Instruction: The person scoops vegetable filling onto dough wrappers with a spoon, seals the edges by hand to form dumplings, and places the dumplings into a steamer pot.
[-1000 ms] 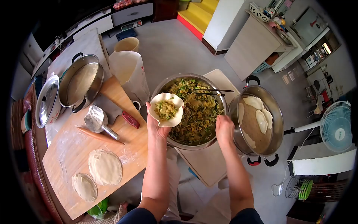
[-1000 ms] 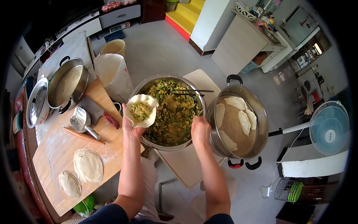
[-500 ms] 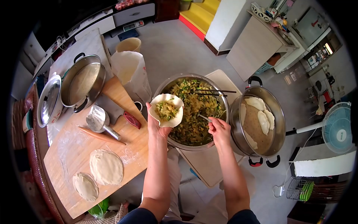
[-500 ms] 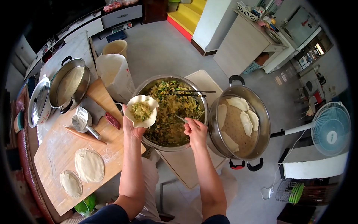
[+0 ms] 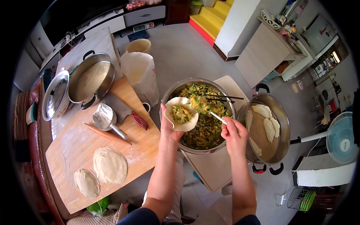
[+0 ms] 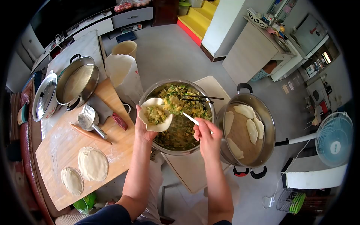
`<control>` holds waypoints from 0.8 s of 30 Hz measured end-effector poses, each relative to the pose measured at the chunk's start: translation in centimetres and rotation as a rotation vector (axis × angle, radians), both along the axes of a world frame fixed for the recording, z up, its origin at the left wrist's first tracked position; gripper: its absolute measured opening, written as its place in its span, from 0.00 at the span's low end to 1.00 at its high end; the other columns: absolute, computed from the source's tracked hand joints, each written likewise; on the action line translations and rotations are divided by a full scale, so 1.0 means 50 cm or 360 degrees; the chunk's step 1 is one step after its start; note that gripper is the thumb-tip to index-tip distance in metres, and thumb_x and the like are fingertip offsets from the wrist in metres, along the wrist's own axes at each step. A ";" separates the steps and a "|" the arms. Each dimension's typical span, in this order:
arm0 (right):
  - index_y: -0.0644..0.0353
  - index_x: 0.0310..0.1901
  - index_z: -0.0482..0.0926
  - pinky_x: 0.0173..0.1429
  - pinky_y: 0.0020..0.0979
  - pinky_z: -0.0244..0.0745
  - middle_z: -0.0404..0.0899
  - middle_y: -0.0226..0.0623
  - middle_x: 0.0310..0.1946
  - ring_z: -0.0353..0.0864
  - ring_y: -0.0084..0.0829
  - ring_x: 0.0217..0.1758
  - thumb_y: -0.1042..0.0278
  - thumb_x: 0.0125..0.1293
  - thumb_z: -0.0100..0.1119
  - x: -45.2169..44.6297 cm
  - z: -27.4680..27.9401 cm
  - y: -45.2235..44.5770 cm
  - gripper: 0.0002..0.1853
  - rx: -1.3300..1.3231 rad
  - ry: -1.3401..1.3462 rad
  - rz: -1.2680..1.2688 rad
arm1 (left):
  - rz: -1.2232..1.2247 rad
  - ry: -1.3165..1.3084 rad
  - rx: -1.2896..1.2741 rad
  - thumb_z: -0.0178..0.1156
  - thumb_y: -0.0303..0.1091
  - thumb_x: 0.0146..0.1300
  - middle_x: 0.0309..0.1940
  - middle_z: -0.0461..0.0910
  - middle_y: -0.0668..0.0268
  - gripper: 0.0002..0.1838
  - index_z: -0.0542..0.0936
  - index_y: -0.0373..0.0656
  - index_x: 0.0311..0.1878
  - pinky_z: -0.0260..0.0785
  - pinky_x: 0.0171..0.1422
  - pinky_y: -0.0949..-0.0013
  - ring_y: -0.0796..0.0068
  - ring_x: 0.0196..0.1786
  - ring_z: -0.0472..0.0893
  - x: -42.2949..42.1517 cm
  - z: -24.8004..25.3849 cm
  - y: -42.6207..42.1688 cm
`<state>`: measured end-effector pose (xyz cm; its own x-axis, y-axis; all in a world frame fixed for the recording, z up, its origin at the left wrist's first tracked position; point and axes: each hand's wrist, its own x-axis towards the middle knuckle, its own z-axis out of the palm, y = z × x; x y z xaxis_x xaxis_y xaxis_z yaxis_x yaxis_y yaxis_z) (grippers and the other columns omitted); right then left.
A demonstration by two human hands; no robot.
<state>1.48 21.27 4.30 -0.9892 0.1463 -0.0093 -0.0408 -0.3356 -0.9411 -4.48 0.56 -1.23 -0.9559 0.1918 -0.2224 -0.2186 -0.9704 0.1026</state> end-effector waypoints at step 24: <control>0.68 0.47 0.83 0.35 0.35 0.74 0.76 0.41 0.34 0.78 0.37 0.33 0.83 0.62 0.61 0.043 0.020 -0.038 0.12 0.1835 0.1102 -0.0360 | 0.0024 0.0024 0.0201 0.36 0.65 0.75 0.61 0.75 0.55 0.36 0.69 0.44 0.69 0.67 0.67 0.35 0.50 0.63 0.75 0.006 0.020 0.007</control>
